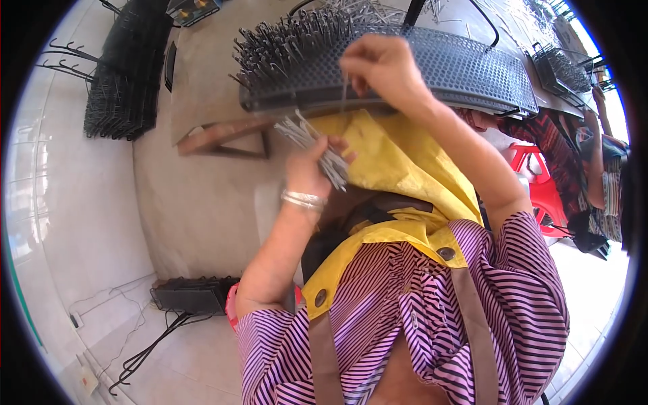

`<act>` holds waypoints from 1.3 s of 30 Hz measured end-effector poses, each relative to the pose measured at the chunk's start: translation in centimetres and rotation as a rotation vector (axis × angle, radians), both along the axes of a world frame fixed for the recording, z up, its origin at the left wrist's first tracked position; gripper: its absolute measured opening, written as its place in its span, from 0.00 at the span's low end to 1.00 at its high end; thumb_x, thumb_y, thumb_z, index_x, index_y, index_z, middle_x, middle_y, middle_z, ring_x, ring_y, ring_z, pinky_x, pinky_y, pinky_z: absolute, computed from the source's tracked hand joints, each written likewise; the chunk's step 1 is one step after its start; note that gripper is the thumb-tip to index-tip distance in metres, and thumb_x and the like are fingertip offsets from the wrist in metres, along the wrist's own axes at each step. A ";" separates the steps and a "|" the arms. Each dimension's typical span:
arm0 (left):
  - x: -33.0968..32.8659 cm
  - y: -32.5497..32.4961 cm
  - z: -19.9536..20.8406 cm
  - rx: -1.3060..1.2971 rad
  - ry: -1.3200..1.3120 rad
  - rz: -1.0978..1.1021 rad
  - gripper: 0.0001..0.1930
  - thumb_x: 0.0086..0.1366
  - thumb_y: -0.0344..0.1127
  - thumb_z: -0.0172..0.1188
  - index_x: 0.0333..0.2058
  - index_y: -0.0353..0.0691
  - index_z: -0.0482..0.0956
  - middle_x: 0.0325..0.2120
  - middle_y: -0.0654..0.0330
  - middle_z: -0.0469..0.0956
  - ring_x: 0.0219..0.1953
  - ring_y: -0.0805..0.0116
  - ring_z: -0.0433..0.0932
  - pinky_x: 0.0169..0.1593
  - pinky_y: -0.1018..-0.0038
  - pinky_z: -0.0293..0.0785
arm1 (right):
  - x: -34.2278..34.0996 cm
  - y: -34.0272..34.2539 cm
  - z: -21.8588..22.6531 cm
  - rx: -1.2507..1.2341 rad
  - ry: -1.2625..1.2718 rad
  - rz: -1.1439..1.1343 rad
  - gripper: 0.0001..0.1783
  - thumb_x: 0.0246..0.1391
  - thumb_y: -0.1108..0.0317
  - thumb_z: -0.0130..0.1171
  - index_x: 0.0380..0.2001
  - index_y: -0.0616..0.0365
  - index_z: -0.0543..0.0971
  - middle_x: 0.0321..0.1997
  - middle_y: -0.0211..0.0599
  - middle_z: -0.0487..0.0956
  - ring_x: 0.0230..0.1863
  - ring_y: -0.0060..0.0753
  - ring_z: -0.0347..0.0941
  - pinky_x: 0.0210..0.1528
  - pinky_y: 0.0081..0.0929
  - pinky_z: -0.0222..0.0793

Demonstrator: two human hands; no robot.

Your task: Inserting metal wire pins into a perforated assembly board.

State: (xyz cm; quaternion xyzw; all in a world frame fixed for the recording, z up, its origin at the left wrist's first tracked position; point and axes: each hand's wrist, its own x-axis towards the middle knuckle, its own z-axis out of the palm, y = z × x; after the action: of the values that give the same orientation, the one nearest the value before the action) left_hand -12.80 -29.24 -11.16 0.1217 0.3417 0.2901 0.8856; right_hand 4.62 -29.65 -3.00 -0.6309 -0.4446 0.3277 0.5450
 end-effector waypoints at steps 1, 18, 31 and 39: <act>0.0 0.0 0.0 0.000 0.000 0.001 0.05 0.54 0.25 0.48 0.32 0.36 0.67 0.25 0.56 0.72 0.30 0.61 0.73 0.38 0.57 0.72 | 0.3 0.5 0.3 0.081 -0.036 -0.061 0.03 0.43 0.75 0.54 0.22 0.64 0.73 0.15 0.32 0.72 0.15 0.20 0.68 0.17 0.16 0.63; 0.1 -0.3 -0.2 -0.056 -0.024 -0.104 0.04 0.54 0.28 0.50 0.30 0.39 0.68 0.24 0.58 0.71 0.26 0.65 0.72 0.33 0.62 0.73 | 0.7 6.1 0.2 0.768 -0.612 -0.069 0.03 0.38 0.78 0.56 0.21 0.62 0.72 0.17 0.44 0.70 0.17 0.39 0.68 0.19 0.25 0.62; 0.2 -0.4 -0.1 -0.055 -0.008 -0.133 0.05 0.53 0.28 0.51 0.30 0.41 0.68 0.23 0.60 0.72 0.27 0.66 0.72 0.34 0.62 0.72 | 0.5 8.4 -0.1 0.286 -0.924 0.189 0.04 0.35 0.73 0.50 0.19 0.62 0.73 0.19 0.47 0.72 0.26 0.50 0.69 0.28 0.38 0.65; 0.0 -0.8 -0.2 -0.088 0.013 -0.157 0.03 0.56 0.29 0.48 0.30 0.38 0.67 0.25 0.60 0.69 0.28 0.66 0.70 0.35 0.64 0.71 | 0.3 5.6 -3.6 0.269 -0.941 0.108 0.06 0.37 0.71 0.52 0.23 0.61 0.72 0.19 0.48 0.72 0.26 0.51 0.69 0.26 0.40 0.64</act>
State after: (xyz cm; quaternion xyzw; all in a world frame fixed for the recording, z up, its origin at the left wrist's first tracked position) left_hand -12.75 -30.00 -11.34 0.1109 0.3490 0.2036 0.9080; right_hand 4.97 -24.09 -6.62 -0.6106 -0.7129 -0.0254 0.3440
